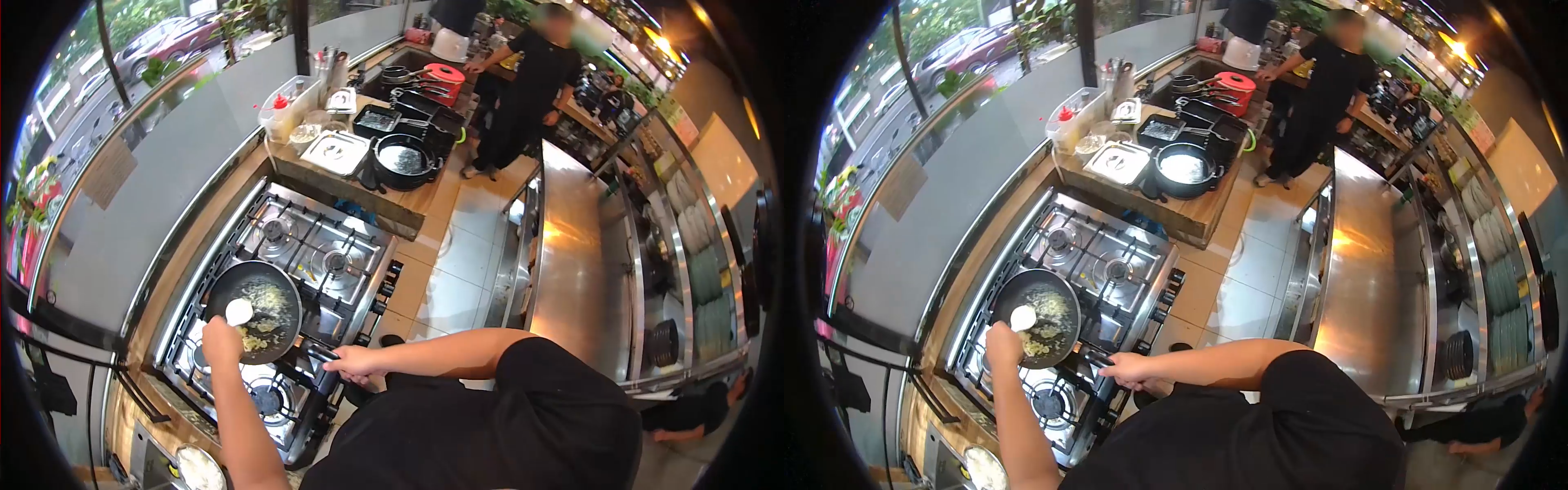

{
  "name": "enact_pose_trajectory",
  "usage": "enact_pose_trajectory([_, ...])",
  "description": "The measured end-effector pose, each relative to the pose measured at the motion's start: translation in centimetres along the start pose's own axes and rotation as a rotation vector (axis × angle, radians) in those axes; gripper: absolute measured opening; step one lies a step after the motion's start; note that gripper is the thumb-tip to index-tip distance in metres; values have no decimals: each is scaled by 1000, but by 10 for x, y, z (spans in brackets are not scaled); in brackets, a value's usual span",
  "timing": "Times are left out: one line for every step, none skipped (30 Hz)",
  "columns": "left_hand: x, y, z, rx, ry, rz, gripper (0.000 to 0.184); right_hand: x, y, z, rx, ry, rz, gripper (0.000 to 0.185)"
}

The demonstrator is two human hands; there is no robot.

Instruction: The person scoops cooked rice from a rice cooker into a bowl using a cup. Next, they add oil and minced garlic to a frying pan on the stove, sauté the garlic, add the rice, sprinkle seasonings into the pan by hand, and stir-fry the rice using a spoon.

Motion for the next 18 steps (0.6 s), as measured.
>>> enact_pose_trajectory([-16, 5, -11, -58, -25, -38, 21, 4, 13, 4, 43, -50, -16, 27])
enact_pose_trajectory([-31, 5, -20, -144, -48, 1, 21, 8, 18, 9, 20, -3, -78, 27])
enact_pose_trajectory([-38, -6, -23, -226, -16, 46, 20, 12, 11, 14, 35, -17, -94, 28])
enact_pose_trajectory([-41, -19, -27, -305, 21, 93, 19, 16, 3, 17, 44, -30, -105, 29])
enact_pose_trajectory([-13, -35, -31, -256, 51, 128, 17, 20, 3, 6, 48, 6, -42, 29])
enact_pose_trajectory([16, -49, -32, -201, 80, 161, 15, 27, -7, 0, 11, -29, -62, 31])
enact_pose_trajectory([13, -43, -17, -198, 79, 136, 14, 34, -7, -1, 17, -18, -42, 32])
enact_pose_trajectory([8, -31, 6, -191, 89, 121, 13, 33, -5, -5, 15, 0, -10, 33])
enact_pose_trajectory([4, -20, 15, -148, 96, 74, 14, 33, 3, -3, 42, -33, -8, 34])
enact_pose_trajectory([0, -7, 19, -100, 100, 15, 15, 34, 15, 8, 77, -77, -6, 35])
enact_pose_trajectory([-7, 5, 13, -66, 99, 10, 17, 32, 24, 20, 90, -119, -56, 37])
enact_pose_trajectory([-15, 10, 3, -75, 18, -15, 17, 32, 37, 26, 135, -109, -83, 37])
enact_pose_trajectory([-24, 8, -6, -144, 19, -7, 17, 33, 45, 28, 129, -123, -82, 36])
enact_pose_trajectory([-25, 0, -22, -210, 18, 1, 17, 36, 49, 29, 121, -140, -80, 35])
enact_pose_trajectory([-15, -14, -33, -237, 37, 38, 19, 37, 39, 28, 95, -123, -40, 33])
enact_pose_trajectory([1, -29, -38, -193, 49, 124, 19, 38, 22, 25, 70, -105, 3, 32])
enact_pose_trajectory([12, -31, -32, -188, 86, 158, 18, 41, 6, 20, 81, -113, 64, 31])
enact_pose_trajectory([15, -36, -23, -175, 122, 193, 18, 45, -6, 12, -7, -82, 59, 31])
Point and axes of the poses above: each hand's wrist, its own y-axis towards the middle knuckle, its own x-axis out of the back of the hand, z = x × y, the point moved 5 cm from there along y, towards the middle knuckle, and after that the axes turned 11 degrees about -z, right-handed, at the moved point
